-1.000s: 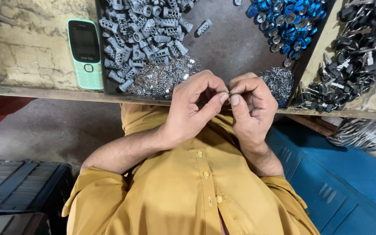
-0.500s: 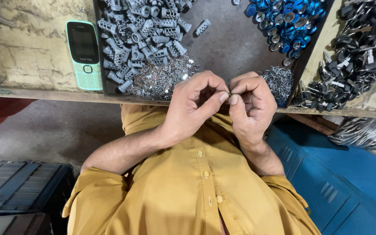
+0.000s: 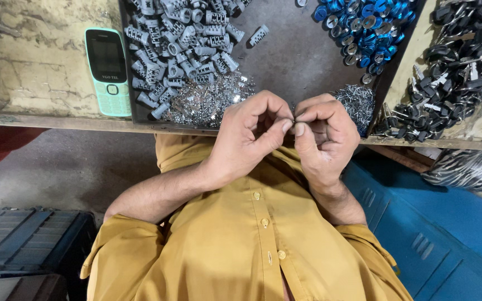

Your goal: The person sits at a workbench assembling small lock components. They pick gray lock bodies, blue discs, springs and pins from trays, press the parts into the lock bodies by hand, and at times insert a key into an assembled lock and turn it.

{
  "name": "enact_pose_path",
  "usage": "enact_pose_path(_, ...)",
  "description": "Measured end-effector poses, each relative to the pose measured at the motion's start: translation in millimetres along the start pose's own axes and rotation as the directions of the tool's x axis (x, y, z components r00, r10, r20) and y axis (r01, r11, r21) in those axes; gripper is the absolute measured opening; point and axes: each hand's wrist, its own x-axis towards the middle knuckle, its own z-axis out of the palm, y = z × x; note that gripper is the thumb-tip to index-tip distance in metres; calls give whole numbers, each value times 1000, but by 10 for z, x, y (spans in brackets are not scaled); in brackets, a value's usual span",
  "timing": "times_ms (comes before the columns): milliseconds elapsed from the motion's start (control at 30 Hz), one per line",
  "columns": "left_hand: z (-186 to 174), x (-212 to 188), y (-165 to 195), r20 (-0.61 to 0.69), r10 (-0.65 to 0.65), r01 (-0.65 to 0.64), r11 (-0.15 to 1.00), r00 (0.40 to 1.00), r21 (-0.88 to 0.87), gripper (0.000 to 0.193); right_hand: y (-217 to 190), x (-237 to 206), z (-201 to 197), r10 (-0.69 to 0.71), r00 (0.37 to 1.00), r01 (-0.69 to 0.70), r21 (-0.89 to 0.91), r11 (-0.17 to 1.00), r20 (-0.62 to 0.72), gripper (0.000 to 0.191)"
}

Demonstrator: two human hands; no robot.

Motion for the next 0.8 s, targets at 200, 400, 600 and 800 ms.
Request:
enact_pose_path(200, -59, 21, -38, 162, -227, 272, 889, 960, -367, 13, -84, 4, -59, 67, 998, -67, 56, 996, -3, 10)
enact_pose_path(400, -14, 39, -71, 207, -269, 336, 824, 941, -457, 17, -168, 14, -139, 78, 995, -75, 49, 996, -57, 13)
enact_pose_path(600, 3, 7, -73, 116, -179, 207, 931, 977, -300, 14, -178, -29, -120, 82, 997, -82, -19, 996, 8, 14)
enact_pose_path(800, 21, -12, -77, 15, -3, 3, 1000, 1000, 2, 11, -74, 12, -90, 55, 998, -55, 24, 998, 15, 10)
